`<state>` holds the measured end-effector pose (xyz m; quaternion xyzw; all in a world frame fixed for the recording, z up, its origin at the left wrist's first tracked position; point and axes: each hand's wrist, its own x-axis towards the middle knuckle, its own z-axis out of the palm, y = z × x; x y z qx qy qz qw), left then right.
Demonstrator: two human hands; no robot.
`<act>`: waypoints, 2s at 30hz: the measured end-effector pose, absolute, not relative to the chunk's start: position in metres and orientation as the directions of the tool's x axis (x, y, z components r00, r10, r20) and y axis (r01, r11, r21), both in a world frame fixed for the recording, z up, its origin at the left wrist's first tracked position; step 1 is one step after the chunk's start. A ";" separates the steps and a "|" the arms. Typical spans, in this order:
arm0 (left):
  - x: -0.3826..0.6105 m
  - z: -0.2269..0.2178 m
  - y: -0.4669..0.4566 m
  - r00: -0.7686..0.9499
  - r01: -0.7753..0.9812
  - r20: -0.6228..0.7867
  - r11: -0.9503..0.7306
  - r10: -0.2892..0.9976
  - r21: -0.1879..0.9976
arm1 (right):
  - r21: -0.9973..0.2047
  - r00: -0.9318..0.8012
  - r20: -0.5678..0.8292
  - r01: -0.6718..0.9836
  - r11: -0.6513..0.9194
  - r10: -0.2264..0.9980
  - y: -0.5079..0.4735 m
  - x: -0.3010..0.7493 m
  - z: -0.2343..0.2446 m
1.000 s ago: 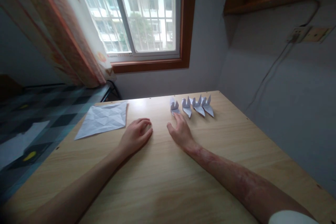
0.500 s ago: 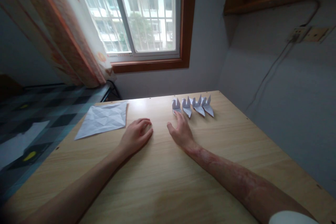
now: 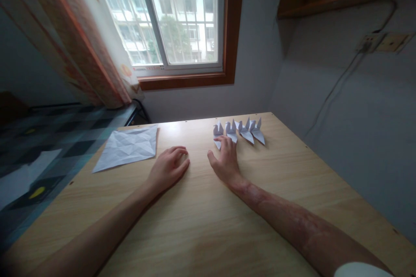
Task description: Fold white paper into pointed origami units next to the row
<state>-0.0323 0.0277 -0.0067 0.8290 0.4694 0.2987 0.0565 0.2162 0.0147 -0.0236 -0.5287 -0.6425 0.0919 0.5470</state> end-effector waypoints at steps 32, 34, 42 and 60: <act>-0.030 -0.006 0.026 0.382 0.769 0.426 -0.538 0.820 0.345 | -0.372 -0.196 0.472 0.839 0.396 0.860 0.030 0.227 -0.032; -0.030 -0.006 0.026 0.383 0.769 0.428 -0.539 0.819 0.344 | -0.369 -0.184 0.457 0.851 0.374 0.870 0.030 0.226 -0.031; -0.029 -0.003 0.025 0.386 0.773 0.424 -0.538 0.819 0.335 | -0.350 -0.135 0.453 0.882 0.315 0.881 0.030 0.225 -0.032; -0.030 -0.004 0.024 0.383 0.775 0.415 -0.532 0.825 0.342 | -0.266 -0.261 0.384 0.887 0.377 0.886 0.022 0.220 -0.021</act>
